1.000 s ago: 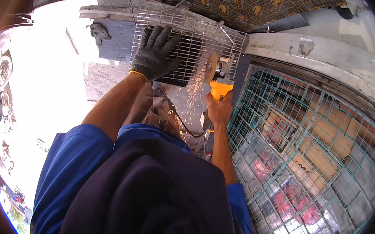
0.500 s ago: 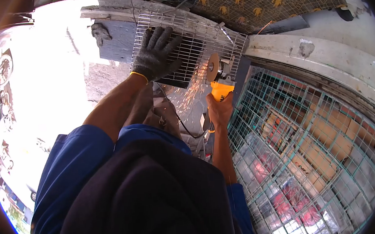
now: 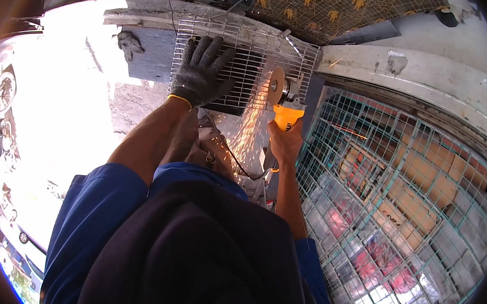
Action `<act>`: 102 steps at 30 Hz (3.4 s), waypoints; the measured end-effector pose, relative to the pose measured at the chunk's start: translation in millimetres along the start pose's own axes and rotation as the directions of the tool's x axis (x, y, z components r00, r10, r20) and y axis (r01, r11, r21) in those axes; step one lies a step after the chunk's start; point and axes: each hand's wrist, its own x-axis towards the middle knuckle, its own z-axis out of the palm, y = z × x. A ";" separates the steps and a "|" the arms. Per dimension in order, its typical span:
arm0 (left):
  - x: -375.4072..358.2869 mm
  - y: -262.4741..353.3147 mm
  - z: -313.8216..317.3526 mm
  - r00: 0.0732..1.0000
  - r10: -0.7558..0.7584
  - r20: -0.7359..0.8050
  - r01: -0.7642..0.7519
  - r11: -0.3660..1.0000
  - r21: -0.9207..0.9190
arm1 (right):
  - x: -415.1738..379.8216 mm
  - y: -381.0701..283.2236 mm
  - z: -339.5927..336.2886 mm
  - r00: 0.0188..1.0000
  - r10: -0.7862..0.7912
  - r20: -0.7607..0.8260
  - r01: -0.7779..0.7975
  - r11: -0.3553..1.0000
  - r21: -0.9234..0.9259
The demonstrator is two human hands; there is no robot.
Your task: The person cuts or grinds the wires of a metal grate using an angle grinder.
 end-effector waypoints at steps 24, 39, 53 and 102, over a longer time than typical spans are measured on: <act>-0.5 -2.0 3.2 0.999 0.018 -0.051 -0.019 1.000 -0.019 | 6.3 2.3 1.7 0.999 -0.012 0.041 0.008 0.995 0.097; 0.5 -0.8 1.4 1.000 0.006 -0.028 -0.006 1.000 -0.028 | 10.8 0.0 1.2 1.000 0.002 0.027 -0.001 1.000 -0.017; -0.2 -1.2 1.0 0.996 0.024 -0.085 -0.029 0.998 -0.051 | 16.1 -2.0 2.0 0.997 0.049 0.059 -0.051 0.998 0.033; -0.2 -2.5 2.0 0.999 0.018 -0.033 -0.021 0.997 -0.080 | 30.9 -14.9 0.5 0.998 -0.044 0.055 0.043 0.999 0.033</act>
